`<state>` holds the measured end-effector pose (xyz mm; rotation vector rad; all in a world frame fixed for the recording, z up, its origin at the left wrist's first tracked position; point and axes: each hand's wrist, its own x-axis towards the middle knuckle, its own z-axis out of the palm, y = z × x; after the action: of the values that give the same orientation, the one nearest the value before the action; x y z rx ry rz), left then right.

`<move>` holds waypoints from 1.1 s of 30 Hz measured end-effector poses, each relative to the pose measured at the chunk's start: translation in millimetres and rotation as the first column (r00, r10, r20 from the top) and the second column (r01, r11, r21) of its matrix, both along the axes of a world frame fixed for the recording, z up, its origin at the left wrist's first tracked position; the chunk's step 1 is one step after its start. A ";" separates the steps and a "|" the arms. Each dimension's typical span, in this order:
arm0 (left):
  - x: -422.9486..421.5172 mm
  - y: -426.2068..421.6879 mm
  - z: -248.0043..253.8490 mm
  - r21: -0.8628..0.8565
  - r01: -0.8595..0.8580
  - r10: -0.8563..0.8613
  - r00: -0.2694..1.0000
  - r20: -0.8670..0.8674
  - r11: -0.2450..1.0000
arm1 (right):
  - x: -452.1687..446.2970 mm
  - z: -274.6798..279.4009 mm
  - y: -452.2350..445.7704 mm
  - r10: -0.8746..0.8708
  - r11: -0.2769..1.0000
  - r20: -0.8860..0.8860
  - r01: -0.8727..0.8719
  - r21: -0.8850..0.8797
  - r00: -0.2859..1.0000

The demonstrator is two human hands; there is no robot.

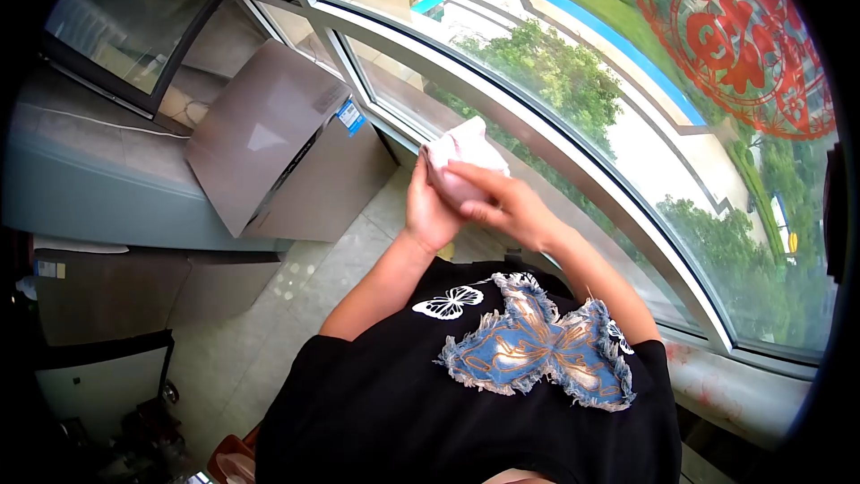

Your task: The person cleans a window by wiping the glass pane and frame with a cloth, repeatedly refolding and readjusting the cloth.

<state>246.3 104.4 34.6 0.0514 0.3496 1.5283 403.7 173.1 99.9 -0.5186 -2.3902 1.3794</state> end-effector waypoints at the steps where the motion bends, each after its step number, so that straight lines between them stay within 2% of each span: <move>1: -5.0 6.9 -2.8 0.054 -0.044 0.044 0.999 -0.009 0.998 | -2.0 -1.2 -1.8 0.007 0.989 -0.028 -0.003 0.146 1.000; 2: -13.8 12.9 -3.1 0.060 -0.044 0.046 0.999 -0.021 0.997 | -1.3 -2.4 -3.3 0.016 0.956 -0.058 0.001 0.292 0.998; 4: -40.6 29.9 10.2 0.167 -0.293 0.302 0.953 -0.026 0.941 | 14.7 9.8 5.6 -0.041 0.947 0.007 0.037 0.320 0.999; 5: -64.8 36.6 15.6 0.264 -0.339 0.370 0.926 -0.079 0.903 | 26.9 21.7 7.9 -0.108 0.949 0.007 0.101 0.297 0.994; 6: -96.6 45.7 21.7 0.359 -0.373 0.439 0.890 -0.122 0.856 | 40.6 22.7 15.0 -0.186 0.961 -0.067 0.196 0.195 0.980; 7: -128.1 62.0 22.9 0.396 -0.517 0.628 0.741 -0.237 0.759 | 55.0 29.1 14.4 -0.320 0.938 -0.097 0.330 0.109 0.942; 8: -158.0 80.7 24.8 0.450 -0.628 0.772 0.540 -0.335 0.635 | 72.7 30.1 17.7 -0.416 0.884 -0.153 0.438 0.163 0.897; 9: -177.7 94.5 36.3 0.532 -0.632 0.821 0.357 -0.445 0.563 | 99.2 23.7 16.2 -0.529 0.794 -0.200 0.565 0.227 0.825; 10: -199.9 112.0 46.8 0.614 -0.614 0.838 0.152 -0.525 0.496 | 118.4 20.6 14.0 -0.614 0.721 -0.264 0.665 0.195 0.744; 11: -232.9 138.3 37.1 0.605 -0.622 0.785 0.027 -0.619 0.498 | 138.4 19.1 10.7 -0.699 0.620 -0.269 0.749 0.233 0.663; 12: -265.2 167.0 20.4 0.598 -0.629 0.712 -0.099 -0.695 0.496 | 160.9 9.1 9.2 -0.746 0.556 -0.315 0.809 0.191 0.587; 14: -293.1 205.5 15.9 0.469 -0.637 0.642 0.053 -0.765 0.612 | 211.5 -4.8 -4.3 -0.840 0.397 -0.349 0.909 0.123 0.415; 15: -316.7 228.5 1.8 0.471 -0.631 0.644 0.060 -0.763 0.617 | 235.1 -10.0 -12.5 -0.880 0.323 -0.326 0.938 0.126 0.346; 17: -365.7 269.9 -39.7 0.441 -0.590 0.428 -0.173 -0.887 0.676 | 282.1 -18.3 -34.8 -0.919 0.209 -0.282 0.947 0.243 0.275; 19: -343.9 261.4 -28.0 0.541 -0.566 0.212 -0.543 -0.812 0.622 | 318.2 -25.4 -58.9 -0.945 0.105 -0.275 0.959 0.262 0.178; 20: -334.5 252.4 -24.7 0.535 -0.569 0.210 -0.538 -0.817 0.625 | 331.8 -24.1 -73.8 -0.965 0.052 -0.234 0.964 0.260 0.115; 22: -321.4 239.0 -25.5 0.577 -0.508 0.141 -0.661 -0.737 0.640 | 367.6 -34.9 -96.5 -0.977 -0.039 -0.213 0.970 0.239 0.013; 23: -303.8 230.0 -27.0 0.637 -0.440 0.169 -0.724 -0.669 0.633 | 380.7 -39.1 -106.8 -0.978 -0.037 -0.207 0.969 0.242 0.015; 25: -239.0 202.4 -23.5 0.719 -0.296 0.300 -0.761 -0.575 0.629 | 403.9 -45.5 -117.1 -0.970 -0.165 -0.209 0.970 0.176 -0.127; 26: -197.0 191.3 -25.9 0.772 -0.248 0.294 -0.822 -0.487 0.586 | 414.1 -49.1 -115.6 -0.971 -0.161 -0.205 0.971 0.176 -0.124; 29: -94.2 159.4 -35.7 0.775 -0.097 0.382 -0.827 -0.412 0.625 | 442.4 -63.7 -102.6 -0.951 -0.219 -0.265 0.953 0.207 -0.161; 30: -64.1 147.2 -37.2 0.741 -0.091 0.399 -0.795 -0.457 0.666 | 449.7 -68.5 -95.4 -0.951 -0.217 -0.266 0.954 0.207 -0.158; 31: -42.4 135.8 -39.7 0.688 -0.057 0.378 -0.801 -0.464 0.723 | 455.3 -72.4 -87.5 -0.944 -0.234 -0.287 0.945 0.227 -0.164; 32: -31.7 127.2 -34.6 0.687 -0.024 0.445 -0.745 -0.496 0.726 | 460.5 -76.1 -82.0 -0.936 -0.252 -0.309 0.936 0.247 -0.170; 33: -37.2 129.0 -36.0 0.682 -0.018 0.425 -0.771 -0.475 0.731 | 465.2 -81.9 -76.1 -0.918 -0.292 -0.335 0.932 0.216 -0.210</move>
<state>209.1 233.5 -1.3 2.2246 2.0854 1.6187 868.9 97.0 18.0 -1.7201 -1.0835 -0.0199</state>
